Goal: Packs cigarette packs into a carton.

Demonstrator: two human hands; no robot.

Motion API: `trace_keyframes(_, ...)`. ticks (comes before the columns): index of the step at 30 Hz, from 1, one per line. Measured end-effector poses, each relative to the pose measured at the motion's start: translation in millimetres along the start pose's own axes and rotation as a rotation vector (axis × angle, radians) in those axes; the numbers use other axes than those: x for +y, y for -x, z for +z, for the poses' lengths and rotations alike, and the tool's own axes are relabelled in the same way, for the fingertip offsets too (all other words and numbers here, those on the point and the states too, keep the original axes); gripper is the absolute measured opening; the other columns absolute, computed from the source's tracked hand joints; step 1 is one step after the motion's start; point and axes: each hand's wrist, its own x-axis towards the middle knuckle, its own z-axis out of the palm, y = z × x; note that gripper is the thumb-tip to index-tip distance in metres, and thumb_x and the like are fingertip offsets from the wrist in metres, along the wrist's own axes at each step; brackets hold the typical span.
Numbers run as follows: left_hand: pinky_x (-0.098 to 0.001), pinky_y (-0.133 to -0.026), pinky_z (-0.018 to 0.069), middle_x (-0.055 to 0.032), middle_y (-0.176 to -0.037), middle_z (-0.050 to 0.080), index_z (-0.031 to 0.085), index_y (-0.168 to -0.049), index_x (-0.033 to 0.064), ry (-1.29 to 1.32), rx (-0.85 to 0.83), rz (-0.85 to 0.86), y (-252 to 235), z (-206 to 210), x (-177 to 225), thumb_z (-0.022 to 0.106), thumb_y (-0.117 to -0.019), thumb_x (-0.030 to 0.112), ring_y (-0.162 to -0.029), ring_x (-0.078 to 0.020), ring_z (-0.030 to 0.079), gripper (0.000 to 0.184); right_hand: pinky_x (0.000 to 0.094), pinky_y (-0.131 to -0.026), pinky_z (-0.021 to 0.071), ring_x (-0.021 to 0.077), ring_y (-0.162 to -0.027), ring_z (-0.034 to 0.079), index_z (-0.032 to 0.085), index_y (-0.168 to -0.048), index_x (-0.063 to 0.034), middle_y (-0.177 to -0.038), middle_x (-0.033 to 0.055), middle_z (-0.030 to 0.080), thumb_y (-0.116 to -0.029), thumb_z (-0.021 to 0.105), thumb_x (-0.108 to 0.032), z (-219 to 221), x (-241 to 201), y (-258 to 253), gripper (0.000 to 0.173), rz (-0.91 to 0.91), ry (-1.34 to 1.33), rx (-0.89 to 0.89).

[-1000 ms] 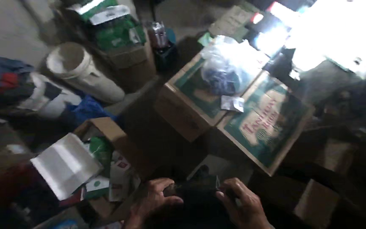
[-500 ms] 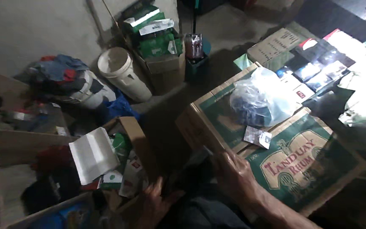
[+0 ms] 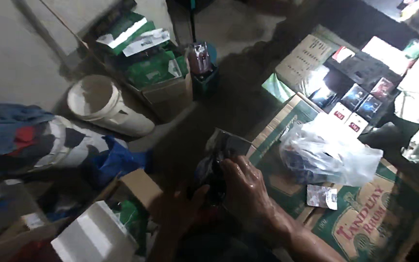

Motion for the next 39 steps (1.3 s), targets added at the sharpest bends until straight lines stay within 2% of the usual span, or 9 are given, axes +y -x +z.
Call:
trace_keyframes(2,-0.0220,-0.072,0.0570,-0.0006,-0.086,0.071,0.070,-0.107,-0.0002,0.100,0.008,0.084,-33.3,-11.3,-11.0,0.064,-0.0980,0.042,-0.075,-0.0006,0.065,0.043,0.0376,-0.071,0.0627,0.0286,-0.087,0.073,0.073,-0.104,0.0012,-0.098,0.0190,0.072,-0.0935,0.065,-0.005,13.7,-3.9,-4.4,0.015,0.075,-0.025,-0.084)
trace_keyframes(9,-0.0190,-0.086,0.0544,-0.0009,-0.099,0.071,0.068,-0.115,-0.0012,0.209,-0.028,0.043,-111.9,-39.6,-21.0,0.058,-0.1023,0.038,-0.090,0.0035,0.065,0.042,0.0395,-0.074,0.0632,0.0241,-0.082,0.073,0.075,-0.098,-0.0016,-0.092,0.0144,0.073,-0.0932,0.068,-0.010,5.0,-17.7,23.9,0.012,0.402,-0.223,-0.375)
trace_keyframes(12,-0.0159,-0.081,0.0535,0.0029,-0.095,0.069,0.067,-0.116,0.0008,0.247,0.005,0.050,-120.3,-40.3,-21.8,0.057,-0.1024,0.041,-0.085,0.0063,0.063,0.043,0.0261,-0.072,0.0608,0.0092,-0.078,0.070,0.070,-0.108,0.0019,-0.092,0.0084,0.073,-0.0955,0.065,-0.008,-29.5,-12.2,23.9,0.016,0.582,-0.331,-0.220)
trace_keyframes(16,-0.0156,-0.085,0.0561,0.0030,-0.099,0.072,0.066,-0.117,-0.0034,0.323,0.064,0.209,-114.1,-28.6,-17.7,0.062,-0.1007,0.039,-0.090,0.0064,0.066,0.046,0.0234,-0.063,0.0603,0.0041,-0.070,0.067,0.069,-0.113,0.0023,-0.088,0.0029,0.071,-0.1042,0.055,-0.013,-32.9,23.9,-8.0,0.022,0.460,-0.328,0.097)
trace_keyframes(18,-0.0178,-0.086,0.0577,0.0013,-0.101,0.073,0.064,-0.120,-0.0043,0.336,0.039,0.280,-111.3,-27.3,-18.1,0.064,-0.1001,0.037,-0.092,0.0037,0.067,0.046,0.0268,-0.074,0.0631,0.0076,-0.082,0.071,0.067,-0.118,0.0062,-0.100,0.0078,0.073,-0.1048,0.055,-0.015,-13.4,28.3,-35.7,0.027,0.470,-0.349,0.204)
trace_keyframes(20,-0.0208,-0.084,0.0590,-0.0022,-0.101,0.072,0.063,-0.120,-0.0050,0.305,0.000,0.340,-119.1,-26.1,-19.5,0.068,-0.0976,0.037,-0.090,-0.0005,0.068,0.048,0.0300,-0.088,0.0615,0.0130,-0.104,0.071,0.053,-0.139,0.0087,-0.125,0.0166,0.067,-0.1018,0.060,-0.029,7.0,26.3,-69.7,0.053,0.613,-0.448,0.217)
trace_keyframes(23,-0.0301,-0.086,0.0596,-0.0129,-0.106,0.072,0.062,-0.125,-0.0082,0.135,-0.068,0.381,-143.2,-31.9,-25.4,0.074,-0.0900,0.047,-0.094,-0.0099,0.069,0.066,0.0250,-0.097,0.0557,0.0086,-0.116,0.064,0.040,-0.152,0.0023,-0.135,0.0133,0.062,-0.0884,0.075,-0.036,49.0,21.6,-118.5,0.083,0.770,-0.633,0.319)
trace_keyframes(29,-0.0415,-0.085,0.0603,-0.0136,-0.105,0.072,0.065,-0.123,-0.0025,0.000,-0.241,0.223,-233.9,-86.7,-49.5,0.077,-0.0852,0.049,-0.096,-0.0210,0.071,0.065,0.0210,-0.095,0.0559,0.0044,-0.108,0.067,0.057,-0.132,0.0110,-0.119,0.0129,0.069,-0.0990,0.063,-0.016,149.6,30.2,-203.3,0.043,0.717,-0.529,0.454)
trace_keyframes(39,-0.0264,-0.076,0.0598,-0.0037,-0.091,0.071,0.068,-0.110,0.0000,0.094,-0.225,0.329,-343.6,-186.9,-80.5,0.074,-0.0888,0.048,-0.082,-0.0051,0.068,0.053,0.0377,-0.094,0.0597,0.0294,-0.112,0.071,0.065,-0.128,0.0070,-0.126,0.0247,0.068,-0.0984,0.068,-0.021,225.2,31.9,-299.5,0.041,0.437,-0.003,0.291)
